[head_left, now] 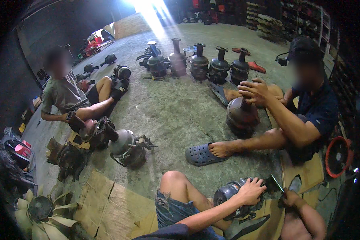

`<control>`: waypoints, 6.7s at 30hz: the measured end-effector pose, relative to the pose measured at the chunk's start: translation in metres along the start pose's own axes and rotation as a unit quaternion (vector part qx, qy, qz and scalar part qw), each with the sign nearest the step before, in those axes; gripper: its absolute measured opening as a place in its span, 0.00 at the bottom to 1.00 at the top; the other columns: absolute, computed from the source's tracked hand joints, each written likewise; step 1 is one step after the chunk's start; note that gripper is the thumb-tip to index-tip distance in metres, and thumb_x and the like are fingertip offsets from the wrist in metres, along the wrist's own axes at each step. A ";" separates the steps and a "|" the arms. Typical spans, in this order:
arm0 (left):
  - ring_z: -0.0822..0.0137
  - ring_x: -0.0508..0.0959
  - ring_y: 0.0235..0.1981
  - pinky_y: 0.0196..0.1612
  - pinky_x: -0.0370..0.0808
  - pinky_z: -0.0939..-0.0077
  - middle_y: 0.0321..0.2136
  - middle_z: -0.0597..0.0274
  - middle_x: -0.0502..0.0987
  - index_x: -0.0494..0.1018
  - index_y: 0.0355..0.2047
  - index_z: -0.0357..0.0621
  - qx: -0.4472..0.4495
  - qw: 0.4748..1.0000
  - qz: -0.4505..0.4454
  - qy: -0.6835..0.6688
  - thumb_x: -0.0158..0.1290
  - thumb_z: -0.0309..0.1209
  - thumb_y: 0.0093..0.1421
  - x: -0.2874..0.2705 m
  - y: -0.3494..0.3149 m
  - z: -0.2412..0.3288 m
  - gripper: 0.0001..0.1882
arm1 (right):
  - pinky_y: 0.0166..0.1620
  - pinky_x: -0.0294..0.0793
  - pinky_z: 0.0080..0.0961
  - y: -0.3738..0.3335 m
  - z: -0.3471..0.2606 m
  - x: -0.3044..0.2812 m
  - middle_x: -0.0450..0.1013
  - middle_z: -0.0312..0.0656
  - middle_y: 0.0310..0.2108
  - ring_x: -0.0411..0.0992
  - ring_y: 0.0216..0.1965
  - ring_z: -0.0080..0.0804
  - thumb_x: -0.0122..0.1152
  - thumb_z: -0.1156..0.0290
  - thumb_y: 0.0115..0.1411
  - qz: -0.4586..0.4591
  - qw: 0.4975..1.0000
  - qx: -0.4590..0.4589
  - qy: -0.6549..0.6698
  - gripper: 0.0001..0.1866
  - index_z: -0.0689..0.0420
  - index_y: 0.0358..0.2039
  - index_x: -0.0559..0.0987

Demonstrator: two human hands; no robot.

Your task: The worker is disassembling and cleaning air spring components for vehicle suspension maintenance.

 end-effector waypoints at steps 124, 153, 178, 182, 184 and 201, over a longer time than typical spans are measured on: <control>0.49 0.66 0.63 0.61 0.66 0.51 0.57 0.51 0.69 0.70 0.61 0.48 0.003 0.998 -0.048 0.029 0.60 0.37 0.54 -0.008 0.003 0.006 0.32 | 0.58 0.76 0.40 0.015 -0.044 -0.074 0.76 0.57 0.56 0.77 0.55 0.48 0.63 0.62 0.54 -0.109 0.984 0.144 -0.001 0.25 0.62 0.51 0.82; 0.47 0.68 0.61 0.61 0.68 0.49 0.59 0.52 0.70 0.72 0.59 0.50 -0.017 0.997 -0.059 0.056 0.62 0.37 0.52 -0.014 0.006 0.009 0.32 | 0.50 0.79 0.44 0.059 -0.019 -0.024 0.81 0.56 0.43 0.80 0.43 0.50 0.63 0.59 0.55 -0.021 0.999 -0.002 -0.043 0.22 0.61 0.45 0.83; 0.52 0.70 0.61 0.61 0.67 0.56 0.56 0.59 0.74 0.78 0.53 0.52 -0.024 0.999 -0.024 0.009 0.59 0.35 0.47 -0.022 0.014 0.010 0.29 | 0.42 0.77 0.48 -0.037 -0.024 -0.062 0.78 0.56 0.36 0.79 0.40 0.55 0.57 0.74 0.59 0.147 0.983 -0.067 -0.082 0.37 0.43 0.70 0.62; 0.52 0.69 0.62 0.61 0.68 0.53 0.57 0.57 0.73 0.78 0.54 0.54 -0.014 0.999 -0.040 0.020 0.61 0.35 0.49 -0.018 0.010 0.014 0.28 | 0.41 0.77 0.47 -0.079 -0.031 -0.050 0.78 0.55 0.35 0.79 0.39 0.55 0.52 0.81 0.58 0.101 0.989 -0.050 -0.091 0.43 0.44 0.74 0.54; 0.51 0.69 0.62 0.61 0.67 0.52 0.58 0.56 0.73 0.78 0.54 0.56 -0.019 0.998 -0.046 0.027 0.62 0.37 0.50 -0.017 0.009 0.014 0.28 | 0.42 0.77 0.47 -0.084 -0.035 -0.037 0.78 0.56 0.35 0.79 0.40 0.55 0.51 0.81 0.59 0.129 0.985 -0.031 -0.111 0.43 0.45 0.74 0.54; 0.47 0.67 0.64 0.66 0.63 0.46 0.63 0.43 0.64 0.71 0.61 0.50 -0.028 0.998 0.058 0.026 0.63 0.36 0.53 -0.036 -0.053 -0.010 0.33 | 0.42 0.74 0.42 0.001 -0.018 0.079 0.77 0.56 0.36 0.76 0.34 0.52 0.60 0.73 0.65 0.440 0.828 0.039 0.346 0.23 0.64 0.59 0.70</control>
Point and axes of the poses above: each hand's wrist, its own y-axis towards the middle knuckle, its own x-axis out of the palm, z = x × y, the point moved 4 cm from there along y, towards the middle knuckle
